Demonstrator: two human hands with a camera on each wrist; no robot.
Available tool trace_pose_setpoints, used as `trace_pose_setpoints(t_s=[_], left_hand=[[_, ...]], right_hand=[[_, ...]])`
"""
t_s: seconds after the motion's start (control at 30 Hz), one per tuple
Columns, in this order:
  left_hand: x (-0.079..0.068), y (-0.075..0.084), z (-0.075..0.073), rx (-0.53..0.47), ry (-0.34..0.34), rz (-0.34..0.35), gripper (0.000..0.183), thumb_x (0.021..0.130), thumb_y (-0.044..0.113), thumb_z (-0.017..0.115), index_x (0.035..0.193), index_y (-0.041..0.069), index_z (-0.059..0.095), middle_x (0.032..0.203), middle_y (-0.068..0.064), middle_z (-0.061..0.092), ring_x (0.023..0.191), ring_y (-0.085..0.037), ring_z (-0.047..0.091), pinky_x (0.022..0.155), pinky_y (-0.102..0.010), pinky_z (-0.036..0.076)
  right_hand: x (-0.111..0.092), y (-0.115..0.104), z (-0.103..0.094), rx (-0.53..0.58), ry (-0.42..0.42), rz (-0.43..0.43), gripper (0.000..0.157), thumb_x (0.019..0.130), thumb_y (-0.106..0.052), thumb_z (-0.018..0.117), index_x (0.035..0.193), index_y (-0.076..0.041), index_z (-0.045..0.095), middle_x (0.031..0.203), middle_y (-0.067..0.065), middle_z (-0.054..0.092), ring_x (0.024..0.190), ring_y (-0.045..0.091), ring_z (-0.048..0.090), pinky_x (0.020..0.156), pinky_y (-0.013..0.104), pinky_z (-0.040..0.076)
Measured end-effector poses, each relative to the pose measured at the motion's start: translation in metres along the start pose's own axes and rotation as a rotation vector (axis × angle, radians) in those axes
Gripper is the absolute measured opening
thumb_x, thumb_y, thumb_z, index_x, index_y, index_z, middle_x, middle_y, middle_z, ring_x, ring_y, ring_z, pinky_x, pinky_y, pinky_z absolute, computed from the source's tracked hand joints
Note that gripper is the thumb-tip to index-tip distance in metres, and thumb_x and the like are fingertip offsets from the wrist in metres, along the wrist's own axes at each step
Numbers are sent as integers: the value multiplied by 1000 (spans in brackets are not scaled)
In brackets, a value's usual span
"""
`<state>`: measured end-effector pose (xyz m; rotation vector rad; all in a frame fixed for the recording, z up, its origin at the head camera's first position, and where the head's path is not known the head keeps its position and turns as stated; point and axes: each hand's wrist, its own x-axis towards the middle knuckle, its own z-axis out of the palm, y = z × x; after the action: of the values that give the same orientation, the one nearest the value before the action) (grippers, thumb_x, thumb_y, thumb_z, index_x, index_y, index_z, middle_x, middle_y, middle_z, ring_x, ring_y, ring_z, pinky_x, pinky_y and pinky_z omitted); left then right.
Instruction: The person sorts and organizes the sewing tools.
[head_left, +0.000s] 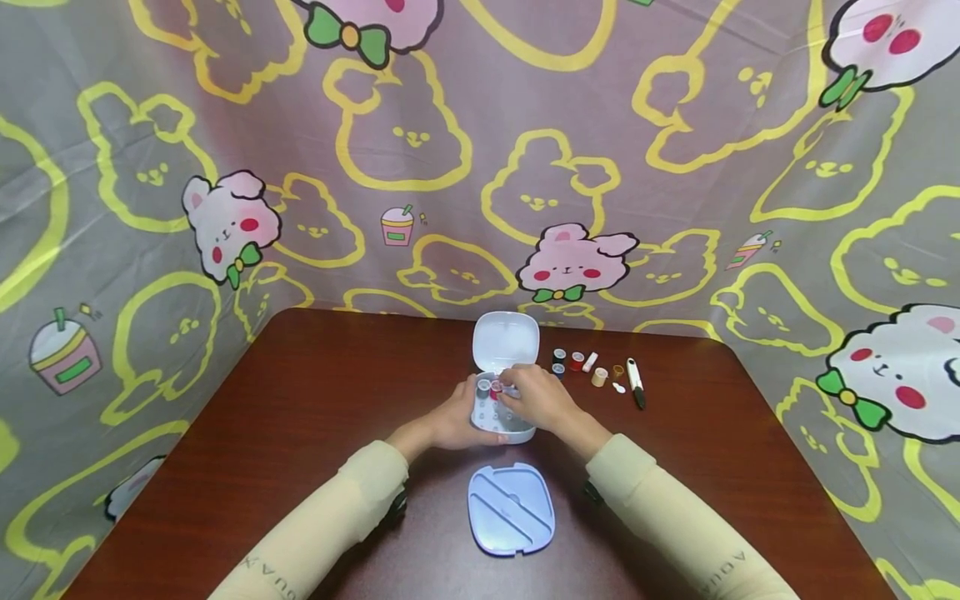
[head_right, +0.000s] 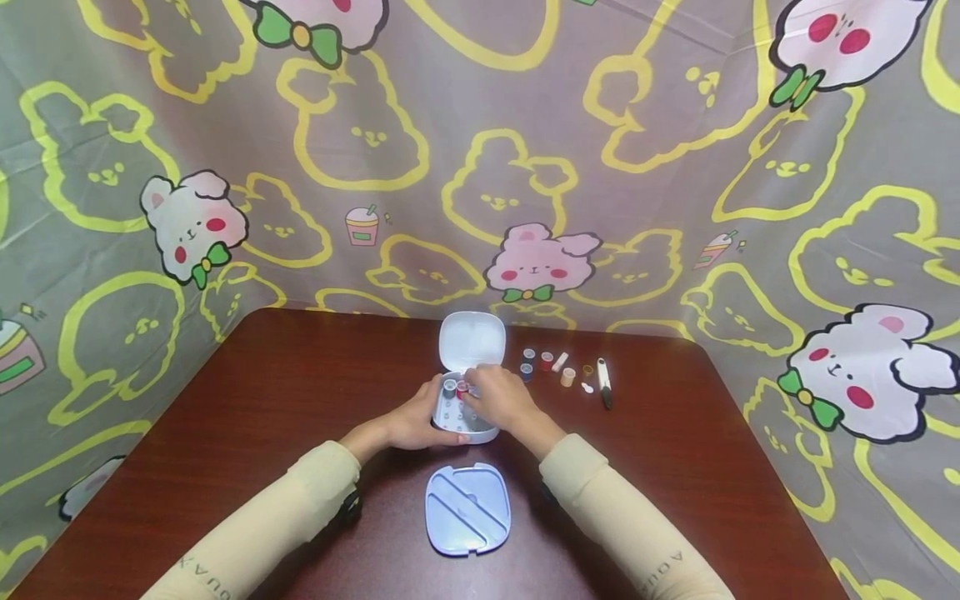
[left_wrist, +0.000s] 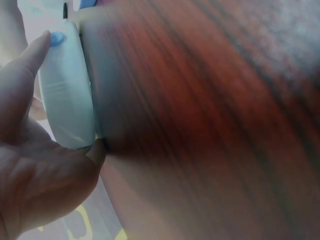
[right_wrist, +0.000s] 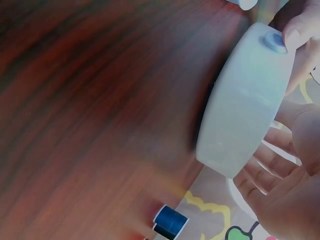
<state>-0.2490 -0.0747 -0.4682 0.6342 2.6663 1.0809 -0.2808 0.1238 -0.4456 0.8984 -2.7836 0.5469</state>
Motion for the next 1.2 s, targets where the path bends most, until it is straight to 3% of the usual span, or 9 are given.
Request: trace_pose_setpoints(t_s=[0.5,0.83,1.03,1.2], left_hand=[[1,1,-2,-24,-10,-3,121,77,45,88,156,-6,13,145,-29,36,126,-34,47,106,-47,43],[-1,2,-2,-29,-15,-20,123,76,46,88,158,-5,11,147,-28,35,127,-34,47,108,-48,42],[-1,1,-2,-32,-22,-26,122,77,46,87,158,-3,11,147,-27,35,129,-33,46,109,-48,41],[-1,0,-1,-36,-17,-19,121,76,45,88,157,-4,12,145,-27,36,128,-34,47,109,-50,41]], right_hand=[[-13,8,-15,25,40,33,27,90,-19,80,113,-5,75,108,9,70,94,25,68,81,42,58],[-20,23,-22,46,87,72,26,88,-17,80,110,-4,76,106,9,70,89,27,66,77,42,55],[-23,32,-25,37,135,79,24,88,-17,81,107,-5,76,104,8,72,96,25,68,82,46,56],[-26,42,-27,38,145,127,27,88,-19,81,110,-4,76,113,15,72,108,33,66,86,49,55]])
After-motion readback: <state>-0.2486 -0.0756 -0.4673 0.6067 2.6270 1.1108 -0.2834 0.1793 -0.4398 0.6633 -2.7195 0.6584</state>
